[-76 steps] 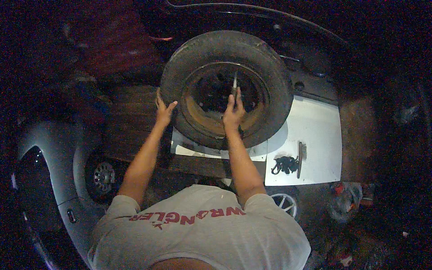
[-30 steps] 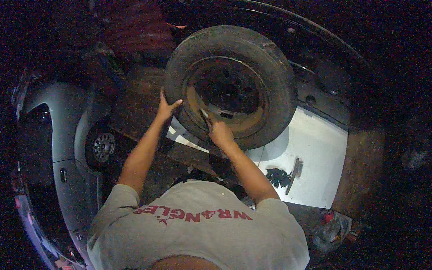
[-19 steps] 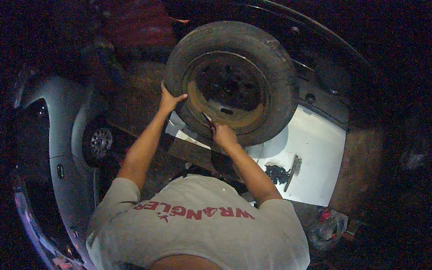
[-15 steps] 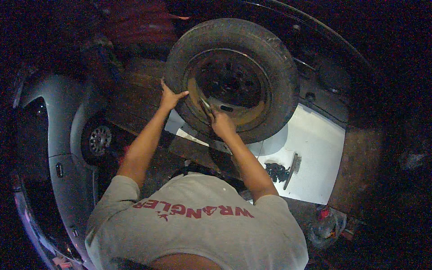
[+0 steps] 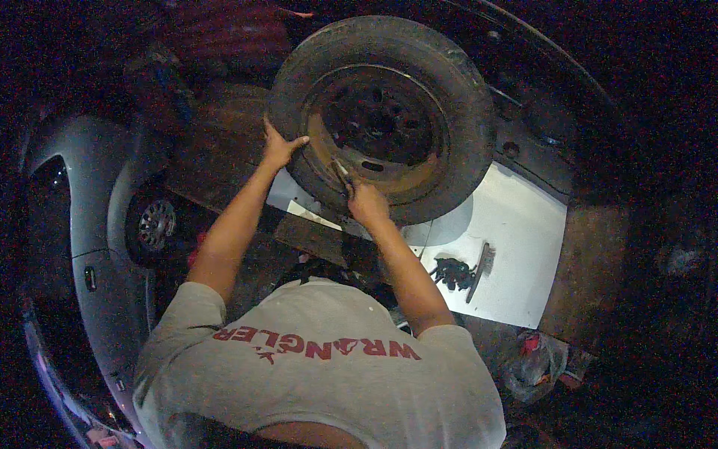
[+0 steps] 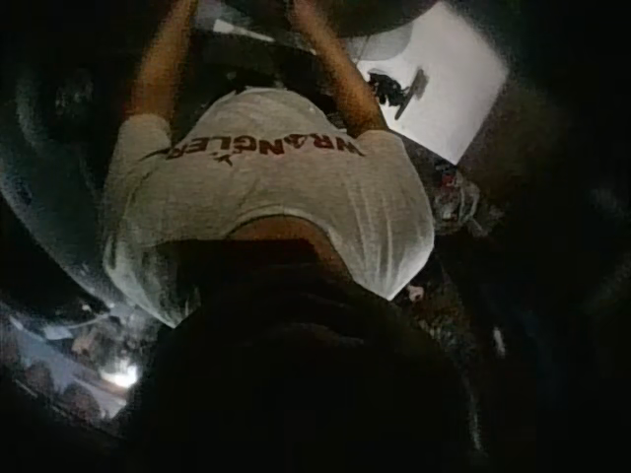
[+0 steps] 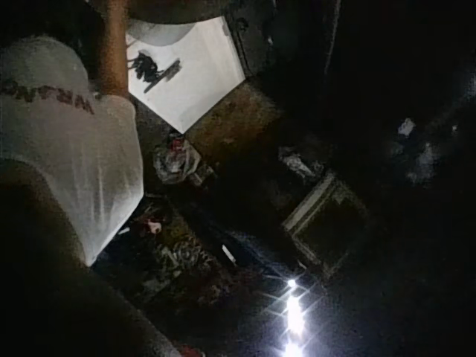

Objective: The person scrubs the inner rim of a car tire with a wire brush, then uses a metal scraper to remove rust and debris from the rim surface. The tire remains on a wooden workbench throughout the process.

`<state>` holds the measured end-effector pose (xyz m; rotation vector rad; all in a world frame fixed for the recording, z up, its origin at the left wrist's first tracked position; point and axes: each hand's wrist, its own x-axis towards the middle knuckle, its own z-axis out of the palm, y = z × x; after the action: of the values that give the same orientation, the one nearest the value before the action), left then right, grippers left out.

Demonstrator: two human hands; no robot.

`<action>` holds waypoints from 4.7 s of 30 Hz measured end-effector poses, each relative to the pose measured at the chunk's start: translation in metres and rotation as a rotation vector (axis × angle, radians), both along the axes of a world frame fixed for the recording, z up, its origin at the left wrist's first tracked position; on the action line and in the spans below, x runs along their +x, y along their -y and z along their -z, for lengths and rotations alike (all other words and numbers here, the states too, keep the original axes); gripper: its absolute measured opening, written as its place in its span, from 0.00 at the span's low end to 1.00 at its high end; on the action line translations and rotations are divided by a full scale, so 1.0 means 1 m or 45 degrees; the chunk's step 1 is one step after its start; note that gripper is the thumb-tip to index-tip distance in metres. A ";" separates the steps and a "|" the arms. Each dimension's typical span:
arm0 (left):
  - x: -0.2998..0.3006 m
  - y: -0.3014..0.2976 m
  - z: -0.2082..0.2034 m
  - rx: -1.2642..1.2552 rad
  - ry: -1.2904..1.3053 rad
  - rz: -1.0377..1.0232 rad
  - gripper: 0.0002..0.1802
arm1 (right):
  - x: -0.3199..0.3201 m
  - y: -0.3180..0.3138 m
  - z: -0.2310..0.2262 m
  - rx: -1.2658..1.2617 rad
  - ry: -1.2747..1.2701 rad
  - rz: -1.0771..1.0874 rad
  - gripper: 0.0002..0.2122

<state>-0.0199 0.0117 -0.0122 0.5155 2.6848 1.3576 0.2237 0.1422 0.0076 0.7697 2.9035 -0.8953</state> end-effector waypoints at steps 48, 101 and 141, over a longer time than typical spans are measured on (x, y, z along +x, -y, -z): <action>0.018 0.008 -0.007 0.254 -0.085 0.074 0.73 | 0.038 0.061 -0.001 0.007 0.264 0.590 0.17; 0.014 0.005 0.013 0.412 -0.116 0.108 0.70 | 0.013 0.092 0.028 -0.012 0.025 0.633 0.21; 0.014 0.004 0.016 0.407 -0.142 0.108 0.70 | 0.000 0.098 0.036 0.009 -0.160 0.688 0.18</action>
<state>-0.0062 0.0079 -0.0285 0.7439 2.5028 1.7935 0.2241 0.0444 -0.0285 1.5991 2.8387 -0.9877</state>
